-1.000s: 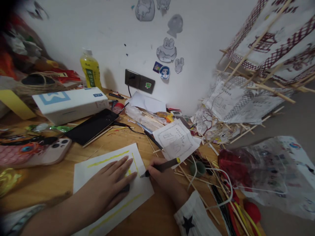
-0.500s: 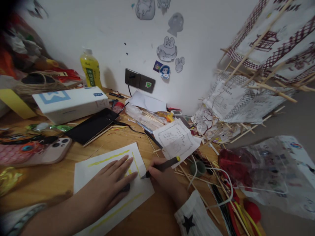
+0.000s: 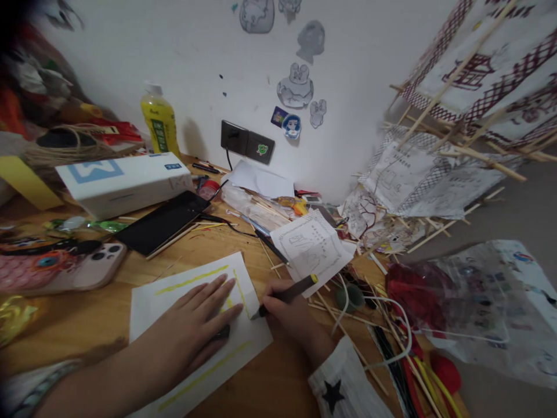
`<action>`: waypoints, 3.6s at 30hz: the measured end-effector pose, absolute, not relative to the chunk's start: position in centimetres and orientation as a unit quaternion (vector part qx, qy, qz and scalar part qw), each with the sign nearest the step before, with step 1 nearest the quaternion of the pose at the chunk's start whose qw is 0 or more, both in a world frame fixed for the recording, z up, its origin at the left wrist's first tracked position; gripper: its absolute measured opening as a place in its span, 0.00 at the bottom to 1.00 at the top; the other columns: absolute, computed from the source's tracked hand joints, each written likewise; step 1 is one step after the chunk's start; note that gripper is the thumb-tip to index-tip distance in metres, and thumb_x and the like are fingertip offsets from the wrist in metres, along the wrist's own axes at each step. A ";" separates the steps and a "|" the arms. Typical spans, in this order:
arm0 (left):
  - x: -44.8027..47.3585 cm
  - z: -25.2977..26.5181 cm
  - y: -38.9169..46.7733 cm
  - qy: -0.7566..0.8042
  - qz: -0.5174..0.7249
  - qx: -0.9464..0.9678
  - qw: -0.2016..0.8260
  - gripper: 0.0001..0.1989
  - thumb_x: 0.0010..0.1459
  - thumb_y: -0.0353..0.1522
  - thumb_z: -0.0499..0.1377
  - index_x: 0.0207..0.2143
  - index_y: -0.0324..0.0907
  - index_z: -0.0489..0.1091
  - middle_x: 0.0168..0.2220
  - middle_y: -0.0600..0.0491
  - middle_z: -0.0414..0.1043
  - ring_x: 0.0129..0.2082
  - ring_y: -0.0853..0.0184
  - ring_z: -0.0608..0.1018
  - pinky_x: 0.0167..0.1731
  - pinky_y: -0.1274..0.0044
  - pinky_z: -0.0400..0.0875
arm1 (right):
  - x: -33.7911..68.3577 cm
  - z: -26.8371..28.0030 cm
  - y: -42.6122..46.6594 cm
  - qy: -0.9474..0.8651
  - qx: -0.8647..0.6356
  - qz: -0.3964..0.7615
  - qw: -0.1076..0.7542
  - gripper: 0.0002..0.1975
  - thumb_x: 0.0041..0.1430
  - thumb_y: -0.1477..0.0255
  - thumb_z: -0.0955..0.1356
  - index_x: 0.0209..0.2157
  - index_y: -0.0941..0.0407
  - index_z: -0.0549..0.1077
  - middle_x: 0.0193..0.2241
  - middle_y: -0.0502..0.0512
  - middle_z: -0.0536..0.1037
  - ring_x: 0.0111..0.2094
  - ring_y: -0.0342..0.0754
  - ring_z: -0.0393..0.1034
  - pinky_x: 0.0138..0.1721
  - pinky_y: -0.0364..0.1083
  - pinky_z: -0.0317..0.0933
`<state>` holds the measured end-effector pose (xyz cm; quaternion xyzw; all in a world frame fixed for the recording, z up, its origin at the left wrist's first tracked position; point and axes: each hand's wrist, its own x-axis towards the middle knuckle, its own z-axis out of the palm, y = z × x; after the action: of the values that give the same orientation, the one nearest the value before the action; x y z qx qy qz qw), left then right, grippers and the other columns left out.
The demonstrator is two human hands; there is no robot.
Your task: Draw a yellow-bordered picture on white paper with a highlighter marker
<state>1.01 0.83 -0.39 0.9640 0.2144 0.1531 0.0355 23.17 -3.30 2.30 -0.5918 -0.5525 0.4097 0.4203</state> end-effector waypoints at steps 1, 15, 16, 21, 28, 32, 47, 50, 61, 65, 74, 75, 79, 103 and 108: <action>1.0 -0.4 0.8 0.215 0.152 0.964 0.035 0.23 0.57 0.32 0.60 0.56 0.45 0.67 0.62 0.37 0.59 0.60 0.43 0.63 0.52 0.55 0.65 | 23.2 2.3 -3.3 -0.551 -0.591 0.411 0.423 0.06 0.42 0.73 0.64 0.15 0.55 0.66 0.15 0.46 0.62 0.21 0.42 0.55 0.21 0.41 0.49; 1.2 0.0 0.8 0.216 0.134 0.966 0.039 0.23 0.57 0.32 0.61 0.56 0.44 0.67 0.61 0.35 0.59 0.59 0.42 0.64 0.51 0.54 0.66 | 23.3 2.3 -3.4 -0.548 -0.568 0.442 0.426 0.06 0.41 0.71 0.65 0.15 0.55 0.68 0.16 0.48 0.68 0.22 0.44 0.60 0.24 0.42 0.54; 1.2 0.1 0.8 0.218 0.133 0.966 0.038 0.23 0.57 0.31 0.61 0.56 0.44 0.67 0.61 0.34 0.59 0.59 0.41 0.64 0.51 0.54 0.66 | 23.3 2.2 -3.4 -0.547 -0.564 0.446 0.427 0.06 0.41 0.70 0.65 0.15 0.55 0.68 0.16 0.48 0.68 0.22 0.44 0.61 0.24 0.43 0.54; 1.1 0.1 0.8 0.208 0.120 0.968 0.068 0.23 0.57 0.31 0.60 0.56 0.45 0.67 0.63 0.38 0.57 0.62 0.45 0.61 0.54 0.56 0.64 | 23.7 1.5 -3.2 -0.539 -0.562 0.406 0.478 0.10 0.49 0.66 0.65 0.19 0.55 0.69 0.18 0.48 0.68 0.23 0.45 0.62 0.25 0.43 0.56; 1.2 0.7 -0.4 0.175 0.098 0.974 0.106 0.27 0.56 0.33 0.61 0.59 0.41 0.64 0.61 0.36 0.59 0.59 0.44 0.65 0.52 0.56 0.67 | 23.1 2.5 -3.3 -0.561 -0.593 0.289 0.500 0.09 0.55 0.69 0.68 0.40 0.52 0.73 0.36 0.52 0.77 0.39 0.49 0.71 0.42 0.47 0.64; 1.3 1.1 -0.6 0.184 0.088 0.973 0.111 0.30 0.56 0.30 0.61 0.61 0.36 0.61 0.60 0.38 0.61 0.58 0.48 0.68 0.53 0.60 0.68 | 23.0 2.8 -3.2 -0.591 -0.584 0.276 0.483 0.10 0.54 0.71 0.69 0.40 0.52 0.75 0.39 0.53 0.78 0.43 0.51 0.71 0.48 0.50 0.63; 1.3 2.3 -0.6 0.160 0.078 0.970 0.168 0.22 0.56 0.32 0.61 0.54 0.39 0.69 0.61 0.40 0.61 0.60 0.49 0.65 0.57 0.59 0.62 | 23.4 -0.2 -2.9 -0.577 -0.596 0.291 0.478 0.07 0.55 0.66 0.69 0.31 0.55 0.75 0.29 0.53 0.78 0.32 0.49 0.72 0.36 0.47 0.66; 1.4 2.5 -0.7 0.171 0.041 0.967 0.182 0.23 0.55 0.31 0.62 0.54 0.38 0.68 0.62 0.39 0.59 0.61 0.49 0.63 0.58 0.59 0.61 | 23.5 -0.4 -2.9 -0.592 -0.599 0.274 0.464 0.08 0.56 0.66 0.68 0.32 0.55 0.75 0.30 0.54 0.78 0.34 0.50 0.72 0.38 0.48 0.66; 1.7 2.2 -0.6 0.163 0.014 0.972 0.172 0.24 0.55 0.29 0.61 0.55 0.38 0.68 0.63 0.36 0.54 0.62 0.47 0.60 0.58 0.56 0.60 | 23.7 -0.8 -2.9 -0.610 -0.598 0.272 0.443 0.08 0.58 0.65 0.68 0.34 0.54 0.75 0.33 0.54 0.79 0.36 0.50 0.73 0.40 0.49 0.66; 1.8 2.3 -0.6 0.160 -0.001 0.974 0.157 0.24 0.54 0.29 0.61 0.55 0.37 0.68 0.63 0.35 0.55 0.62 0.47 0.60 0.56 0.56 0.61 | 23.8 -1.0 -2.9 -0.607 -0.590 0.281 0.452 0.09 0.58 0.63 0.68 0.33 0.54 0.75 0.30 0.54 0.78 0.33 0.49 0.72 0.37 0.48 0.66; 1.7 1.9 -0.5 0.154 0.029 0.976 0.154 0.24 0.54 0.30 0.61 0.55 0.38 0.67 0.63 0.36 0.56 0.62 0.49 0.61 0.58 0.57 0.60 | 23.8 -0.5 -2.8 -0.604 -0.583 0.305 0.450 0.09 0.57 0.64 0.68 0.32 0.54 0.76 0.27 0.52 0.77 0.31 0.49 0.72 0.35 0.47 0.67; 1.7 1.9 -0.5 0.154 0.027 0.976 0.152 0.24 0.54 0.30 0.61 0.55 0.38 0.67 0.63 0.36 0.56 0.62 0.48 0.61 0.57 0.57 0.61 | 23.7 -0.4 -2.8 -0.604 -0.580 0.310 0.450 0.09 0.57 0.64 0.68 0.32 0.54 0.76 0.26 0.52 0.77 0.30 0.48 0.72 0.34 0.46 0.67; 1.8 2.3 -0.5 0.153 0.023 0.976 0.153 0.24 0.54 0.30 0.62 0.54 0.36 0.68 0.62 0.34 0.57 0.61 0.46 0.62 0.56 0.56 0.62 | 23.6 -0.1 -2.7 -0.599 -0.574 0.307 0.466 0.08 0.56 0.64 0.69 0.32 0.54 0.75 0.27 0.52 0.77 0.29 0.48 0.72 0.33 0.46 0.67; 1.6 1.4 -0.6 0.155 0.048 0.972 0.171 0.22 0.55 0.31 0.61 0.53 0.37 0.68 0.62 0.35 0.57 0.62 0.48 0.61 0.58 0.56 0.59 | 23.5 0.3 -2.7 -0.598 -0.578 0.322 0.452 0.10 0.56 0.63 0.68 0.28 0.55 0.73 0.23 0.51 0.75 0.27 0.47 0.70 0.30 0.45 0.66; 1.6 1.5 -0.7 0.155 0.055 0.972 0.166 0.24 0.53 0.30 0.63 0.53 0.36 0.68 0.62 0.35 0.57 0.62 0.48 0.62 0.58 0.58 0.60 | 23.5 0.2 -2.8 -0.594 -0.585 0.333 0.440 0.10 0.55 0.63 0.68 0.28 0.55 0.74 0.23 0.51 0.75 0.26 0.47 0.70 0.29 0.45 0.65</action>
<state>1.64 -0.65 1.47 0.9723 0.1554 0.0553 0.1656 23.55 -2.82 0.18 -0.5847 -0.5941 0.3334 0.4405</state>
